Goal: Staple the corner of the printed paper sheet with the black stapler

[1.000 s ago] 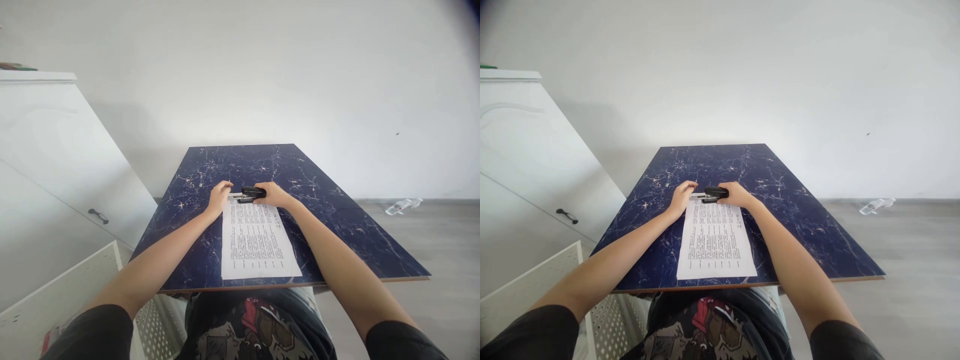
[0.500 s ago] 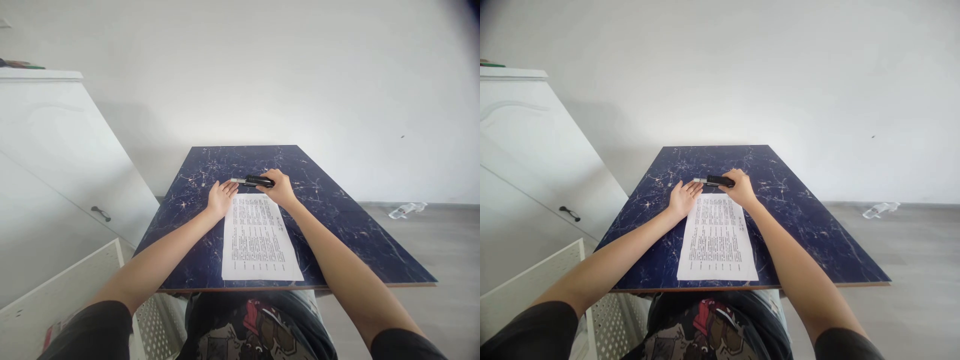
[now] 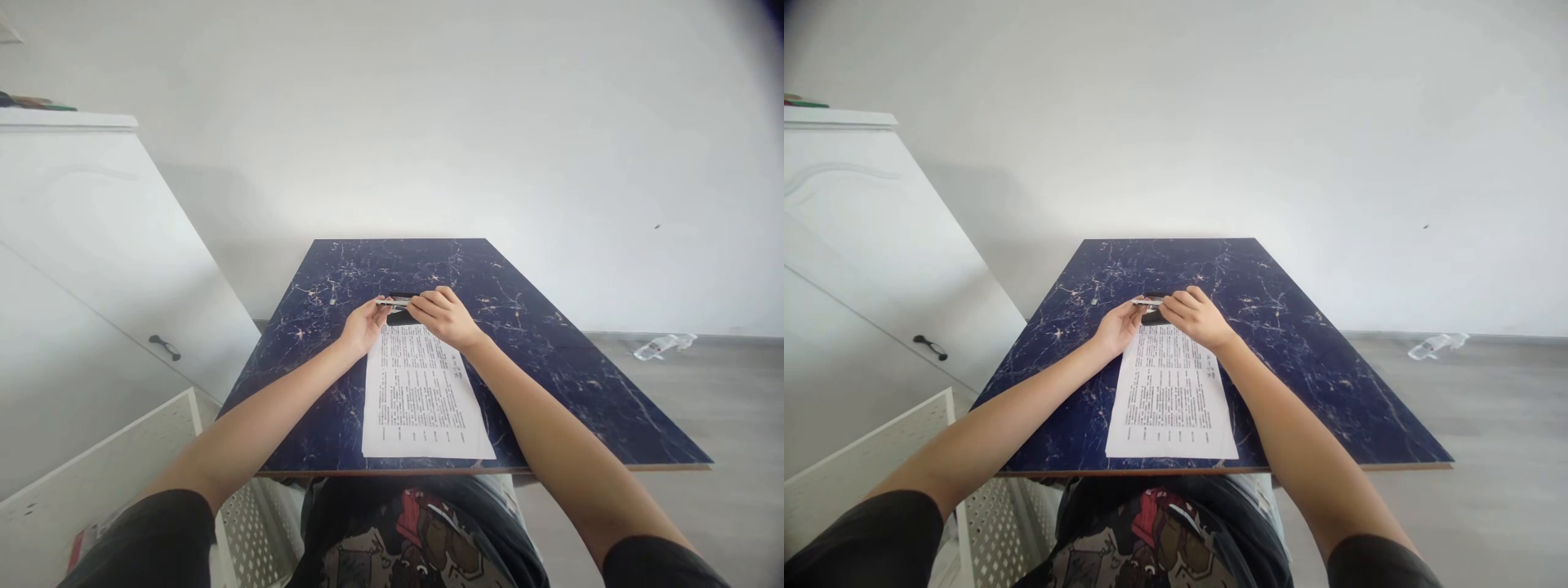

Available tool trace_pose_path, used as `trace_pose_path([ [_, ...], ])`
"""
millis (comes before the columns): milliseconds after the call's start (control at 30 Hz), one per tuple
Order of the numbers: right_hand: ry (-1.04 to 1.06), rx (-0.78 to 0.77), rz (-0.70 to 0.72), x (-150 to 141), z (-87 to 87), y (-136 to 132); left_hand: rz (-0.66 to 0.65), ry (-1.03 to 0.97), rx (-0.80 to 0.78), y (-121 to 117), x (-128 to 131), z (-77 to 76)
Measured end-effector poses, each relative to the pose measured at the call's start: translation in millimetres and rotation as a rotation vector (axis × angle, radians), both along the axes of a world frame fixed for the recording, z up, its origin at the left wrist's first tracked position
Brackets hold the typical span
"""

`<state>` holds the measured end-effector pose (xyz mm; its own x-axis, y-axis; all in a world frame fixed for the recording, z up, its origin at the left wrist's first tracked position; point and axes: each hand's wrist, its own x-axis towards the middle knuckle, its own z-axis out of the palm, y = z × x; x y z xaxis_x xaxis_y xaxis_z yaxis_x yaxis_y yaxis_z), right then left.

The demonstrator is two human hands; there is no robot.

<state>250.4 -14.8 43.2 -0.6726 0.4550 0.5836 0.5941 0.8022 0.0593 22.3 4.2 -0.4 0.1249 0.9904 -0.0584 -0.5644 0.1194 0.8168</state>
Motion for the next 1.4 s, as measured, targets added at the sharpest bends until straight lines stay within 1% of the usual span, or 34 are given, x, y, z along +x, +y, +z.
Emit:
trace_pose_path([
  [100, -0.015, -0.025, 0.010, -1.9, 2.2, -3.1, 0.030, 0.028, 0.035, 2.0, 1.7, -5.8],
  [167, 0.002, -0.020, -0.016, -3.9, 1.6, -3.5, 0.064, 0.040, 0.031, 2.5, 2.8, -8.7],
  [233, 0.077, -0.009, -0.096, -5.7, -0.4, -1.8, 0.137, 0.087, 0.019, 2.3, 2.3, -9.5],
  [300, 0.209, -0.028, -0.220, -6.1, -3.2, 2.3, 0.245, 0.177, 0.071, 1.3, -0.5, -7.5],
  [367, 0.342, -0.131, -0.335, -3.6, -6.1, 8.4, 0.368, 0.290, 0.186, -0.3, -5.4, -3.0],
  [433, 0.421, -0.327, -0.407, 1.7, -9.0, 15.4, 0.481, 0.390, 0.302, -2.1, -10.7, 2.8],
  [500, 0.436, -0.519, -0.422, 7.5, -11.7, 21.7, 0.553, 0.467, 0.388, -4.3, -14.3, 8.4],
  [533, 0.423, -0.585, -0.406, 9.7, -12.9, 24.0, 0.564, 0.500, 0.421, -5.9, -14.9, 10.7],
  [600, 0.371, -0.651, -0.335, 11.1, -15.2, 26.4, 0.537, 0.557, 0.474, -10.4, -13.4, 14.6],
  [700, 0.284, -0.667, -0.242, 6.5, -18.2, 25.5, 0.442, 0.639, 0.525, -21.0, -7.0, 18.3],
  [767, 0.239, -0.652, -0.228, 2.0, -19.8, 23.7, 0.401, 0.702, 0.573, -29.3, -2.8, 19.3],
  [867, 0.183, -0.636, -0.207, -0.5, -19.1, 21.3, 0.340, 0.817, 0.703, -40.2, 0.8, 18.2],
  [933, 0.200, -0.600, -0.140, 1.1, -14.3, 19.1, 0.255, 0.883, 0.767, -45.0, 2.2, 15.7],
  [1033, 0.331, -0.440, -0.041, 3.4, -0.3, 11.9, 0.155, 0.993, 0.811, -47.9, 4.7, 11.7],
  [1100, 0.396, -0.359, 0.004, 1.8, 10.2, 4.3, 0.141, 1.077, 0.855, -48.0, 6.4, 9.9],
  [1133, 0.409, -0.351, 0.032, -0.2, 14.6, 0.2, 0.145, 1.112, 0.877, -47.7, 7.0, 9.4],
  [1200, 0.416, -0.385, 0.098, -5.8, 20.3, -7.4, 0.168, 1.152, 0.906, -46.6, 7.9, 8.4],
  [1300, 0.456, -0.450, 0.176, -14.2, 21.2, -13.3, 0.218, 1.181, 0.934, -43.3, 7.8, 5.2],
  [1400, 0.506, -0.461, 0.231, -17.8, 18.7, -12.6, 0.248, 1.280, 1.041, -38.3, 6.8, -0.4],
])
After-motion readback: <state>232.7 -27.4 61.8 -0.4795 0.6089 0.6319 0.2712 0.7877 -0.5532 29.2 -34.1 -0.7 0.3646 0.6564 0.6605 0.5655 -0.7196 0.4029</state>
